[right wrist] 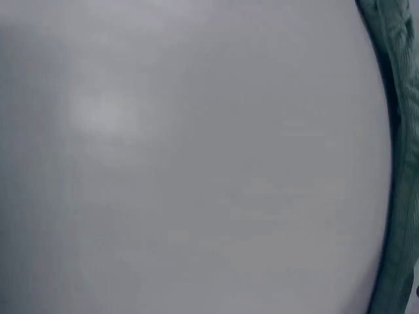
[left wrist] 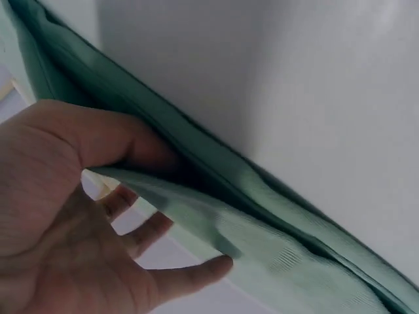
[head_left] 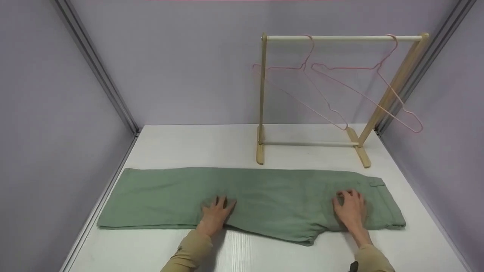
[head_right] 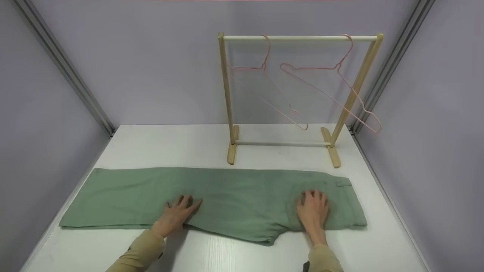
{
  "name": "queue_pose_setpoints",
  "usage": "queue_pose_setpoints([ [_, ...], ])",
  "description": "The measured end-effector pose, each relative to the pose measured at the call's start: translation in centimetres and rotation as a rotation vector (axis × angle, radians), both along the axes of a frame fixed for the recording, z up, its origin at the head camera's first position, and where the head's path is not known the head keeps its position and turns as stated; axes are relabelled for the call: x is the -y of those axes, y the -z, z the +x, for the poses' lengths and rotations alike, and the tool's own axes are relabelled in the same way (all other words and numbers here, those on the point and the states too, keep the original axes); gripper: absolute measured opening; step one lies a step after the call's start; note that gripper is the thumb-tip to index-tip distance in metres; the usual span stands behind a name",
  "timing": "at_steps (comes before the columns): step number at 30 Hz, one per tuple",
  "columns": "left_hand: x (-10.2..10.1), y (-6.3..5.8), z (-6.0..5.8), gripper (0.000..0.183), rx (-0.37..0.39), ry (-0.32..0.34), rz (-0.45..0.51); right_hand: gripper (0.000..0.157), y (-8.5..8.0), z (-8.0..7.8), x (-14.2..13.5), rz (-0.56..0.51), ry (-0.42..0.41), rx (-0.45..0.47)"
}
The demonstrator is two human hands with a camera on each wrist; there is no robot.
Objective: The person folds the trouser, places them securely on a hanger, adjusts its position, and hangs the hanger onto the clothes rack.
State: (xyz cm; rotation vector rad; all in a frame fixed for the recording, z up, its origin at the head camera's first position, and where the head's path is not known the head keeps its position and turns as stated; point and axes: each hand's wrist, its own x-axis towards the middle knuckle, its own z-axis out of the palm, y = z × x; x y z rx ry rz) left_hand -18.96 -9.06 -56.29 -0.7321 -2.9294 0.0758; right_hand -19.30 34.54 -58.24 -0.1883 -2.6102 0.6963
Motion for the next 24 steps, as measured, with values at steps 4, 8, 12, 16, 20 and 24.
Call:
queue_pose_setpoints([
  [4,2.0,-0.3,-0.5,0.058,0.094,-0.119,0.017,0.049,-1.2,1.1,-3.5,-0.063,0.234,0.194],
  [8,3.5,-0.3,-0.7,0.048,0.114,-0.163,0.029,0.077,-1.8,1.8,-7.0,-0.149,0.361,0.36],
  [12,4.3,0.1,-0.6,0.049,0.062,-0.153,0.022,0.097,-2.1,2.5,-9.8,-0.225,0.421,0.5],
  [16,4.5,0.4,-0.6,0.051,0.037,-0.158,0.027,0.098,-2.2,3.1,-11.3,-0.279,0.402,0.555],
  [20,4.5,0.2,-0.8,0.052,0.092,-0.175,0.024,0.081,-2.4,3.3,-12.1,-0.296,0.355,0.51],
  [24,4.5,0.2,-0.9,0.053,0.139,-0.185,0.026,0.077,-3.1,3.1,-12.5,-0.272,0.333,0.428],
])
